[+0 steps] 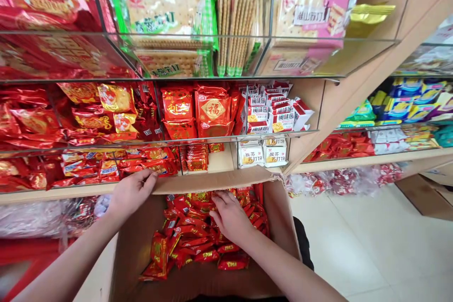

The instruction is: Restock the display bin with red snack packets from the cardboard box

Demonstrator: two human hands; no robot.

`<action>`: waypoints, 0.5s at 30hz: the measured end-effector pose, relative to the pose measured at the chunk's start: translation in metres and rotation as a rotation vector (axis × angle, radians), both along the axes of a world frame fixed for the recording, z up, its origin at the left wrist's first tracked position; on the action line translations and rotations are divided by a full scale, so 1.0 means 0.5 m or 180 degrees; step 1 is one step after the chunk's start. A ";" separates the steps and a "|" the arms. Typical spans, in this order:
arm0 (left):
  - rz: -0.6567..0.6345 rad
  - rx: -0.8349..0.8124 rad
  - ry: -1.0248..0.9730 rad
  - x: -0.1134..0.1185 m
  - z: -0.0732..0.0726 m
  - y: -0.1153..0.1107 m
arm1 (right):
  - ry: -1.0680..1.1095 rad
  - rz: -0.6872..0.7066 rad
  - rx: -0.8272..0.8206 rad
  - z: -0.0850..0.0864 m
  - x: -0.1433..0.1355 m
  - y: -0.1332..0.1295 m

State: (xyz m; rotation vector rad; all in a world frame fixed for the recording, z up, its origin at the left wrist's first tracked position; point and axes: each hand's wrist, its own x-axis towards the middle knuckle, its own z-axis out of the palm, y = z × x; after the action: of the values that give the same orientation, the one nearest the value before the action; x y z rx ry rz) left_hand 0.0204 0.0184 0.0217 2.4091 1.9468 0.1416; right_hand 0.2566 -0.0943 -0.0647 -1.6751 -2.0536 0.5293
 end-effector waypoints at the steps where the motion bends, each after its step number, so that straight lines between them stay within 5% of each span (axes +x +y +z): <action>1: -0.0028 0.0014 -0.0005 -0.001 0.001 -0.002 | -0.0117 -0.0050 -0.0040 -0.010 -0.011 0.014; 6: -0.0048 0.0094 -0.0040 -0.005 0.000 -0.008 | -0.0572 0.0141 -0.0317 -0.034 -0.061 0.000; 11: 0.0024 0.0022 0.0060 -0.005 -0.002 -0.004 | -0.0426 0.0307 -0.0274 -0.036 -0.051 -0.036; 15: 0.0046 -0.0031 0.0051 -0.005 0.002 0.001 | -0.0304 -0.0584 -0.0361 -0.038 -0.021 0.029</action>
State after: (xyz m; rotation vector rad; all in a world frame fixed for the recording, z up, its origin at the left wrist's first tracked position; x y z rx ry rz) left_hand 0.0179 0.0187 0.0226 2.3981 1.9672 0.1135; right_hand 0.2461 -0.0800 -0.0837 -1.9670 -1.9403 0.5216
